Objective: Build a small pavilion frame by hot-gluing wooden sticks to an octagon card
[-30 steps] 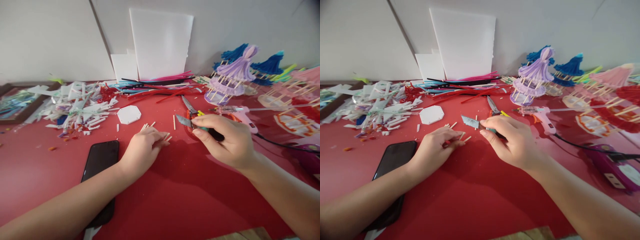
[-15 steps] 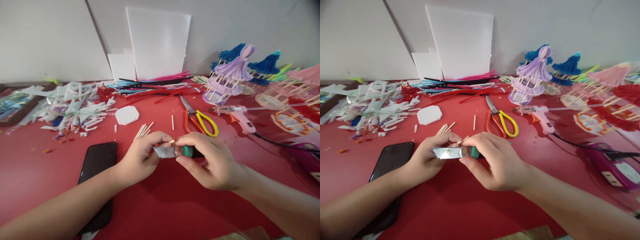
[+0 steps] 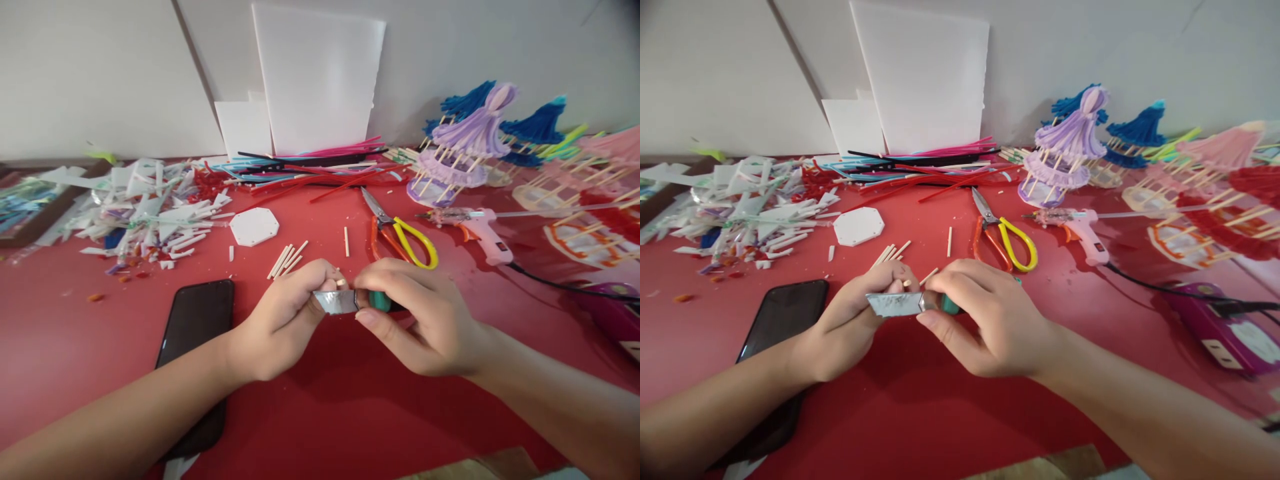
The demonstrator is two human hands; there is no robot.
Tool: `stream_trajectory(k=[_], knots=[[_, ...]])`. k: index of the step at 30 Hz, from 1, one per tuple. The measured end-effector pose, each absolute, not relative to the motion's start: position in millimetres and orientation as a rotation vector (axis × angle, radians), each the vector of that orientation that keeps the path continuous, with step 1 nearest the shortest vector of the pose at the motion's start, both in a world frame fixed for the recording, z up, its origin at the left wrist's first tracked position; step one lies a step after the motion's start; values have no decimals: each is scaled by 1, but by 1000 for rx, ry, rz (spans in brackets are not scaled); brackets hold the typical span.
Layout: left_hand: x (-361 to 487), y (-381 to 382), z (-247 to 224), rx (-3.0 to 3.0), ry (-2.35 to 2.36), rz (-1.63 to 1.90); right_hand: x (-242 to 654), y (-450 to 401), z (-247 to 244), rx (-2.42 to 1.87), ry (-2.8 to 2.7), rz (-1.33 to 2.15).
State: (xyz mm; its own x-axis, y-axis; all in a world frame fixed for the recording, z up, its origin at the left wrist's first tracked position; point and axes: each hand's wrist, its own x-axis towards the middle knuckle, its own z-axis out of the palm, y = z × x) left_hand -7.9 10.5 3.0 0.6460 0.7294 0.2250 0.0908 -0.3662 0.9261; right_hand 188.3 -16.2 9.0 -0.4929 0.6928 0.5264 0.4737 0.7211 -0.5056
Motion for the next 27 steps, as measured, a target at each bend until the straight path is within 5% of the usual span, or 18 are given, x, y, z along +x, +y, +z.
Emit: stream_trajectory(k=[27], knots=[[-8, 11, -2, 1810, 635, 714, 181, -22, 8, -983, -2181, 472]])
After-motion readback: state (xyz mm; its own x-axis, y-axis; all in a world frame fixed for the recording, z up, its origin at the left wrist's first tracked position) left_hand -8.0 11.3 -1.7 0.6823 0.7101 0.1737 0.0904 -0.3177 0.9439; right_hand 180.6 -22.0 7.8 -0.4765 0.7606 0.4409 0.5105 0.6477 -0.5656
